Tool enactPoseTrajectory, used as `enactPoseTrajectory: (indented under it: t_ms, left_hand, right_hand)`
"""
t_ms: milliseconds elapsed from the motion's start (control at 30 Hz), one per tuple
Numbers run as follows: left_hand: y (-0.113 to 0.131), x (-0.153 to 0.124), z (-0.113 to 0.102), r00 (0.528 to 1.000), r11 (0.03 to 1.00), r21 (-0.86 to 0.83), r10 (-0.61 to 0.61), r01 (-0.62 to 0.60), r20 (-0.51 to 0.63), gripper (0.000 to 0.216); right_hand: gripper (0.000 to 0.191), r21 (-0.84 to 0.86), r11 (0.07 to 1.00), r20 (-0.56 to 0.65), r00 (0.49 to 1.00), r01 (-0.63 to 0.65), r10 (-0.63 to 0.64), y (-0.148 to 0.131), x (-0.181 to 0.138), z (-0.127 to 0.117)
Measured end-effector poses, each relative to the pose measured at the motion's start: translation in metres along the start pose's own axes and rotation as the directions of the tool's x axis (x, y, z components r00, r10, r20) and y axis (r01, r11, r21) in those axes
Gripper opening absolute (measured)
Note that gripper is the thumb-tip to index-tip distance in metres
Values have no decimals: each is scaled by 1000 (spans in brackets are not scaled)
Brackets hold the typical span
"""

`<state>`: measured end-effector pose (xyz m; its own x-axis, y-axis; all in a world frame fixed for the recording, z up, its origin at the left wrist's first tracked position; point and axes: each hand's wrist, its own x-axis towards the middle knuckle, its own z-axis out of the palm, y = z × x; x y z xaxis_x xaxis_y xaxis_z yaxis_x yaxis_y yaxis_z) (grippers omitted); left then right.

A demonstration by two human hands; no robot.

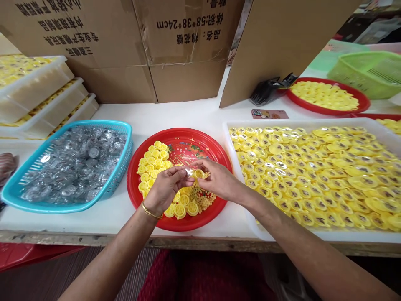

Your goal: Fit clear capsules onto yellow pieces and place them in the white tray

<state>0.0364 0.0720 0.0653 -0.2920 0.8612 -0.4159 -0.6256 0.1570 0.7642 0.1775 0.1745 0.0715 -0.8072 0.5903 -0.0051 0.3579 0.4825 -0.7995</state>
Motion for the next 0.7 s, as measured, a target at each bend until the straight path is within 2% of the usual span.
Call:
enactPoseTrajectory:
  t_ms: [167, 300, 433, 533, 700]
  left_hand:
    - [1, -3, 2, 999, 997, -63, -43, 43, 2, 6]
    - [2, -4, 4, 998, 993, -100, -63, 63, 10, 12]
    - [1, -4, 6, 999, 992, -113, -46, 48, 25, 17]
    - [2, -2, 9, 1000, 999, -36, -3, 4, 31, 21]
    - [1, 2, 15, 990, 972, 189, 140, -140, 14, 24]
  right_hand:
    - [32, 233, 972, -55, 997, -37, 51, 6, -5, -3]
    - [30, 289, 954, -72, 992, -74, 99, 10, -8, -3]
    - [33, 379, 924, -46, 997, -41, 64, 14, -9, -1]
    - [35, 439, 898, -15, 1000, -11, 19, 18, -9, 0]
    - [43, 508, 861, 16, 1000, -12, 4, 16, -10, 1]
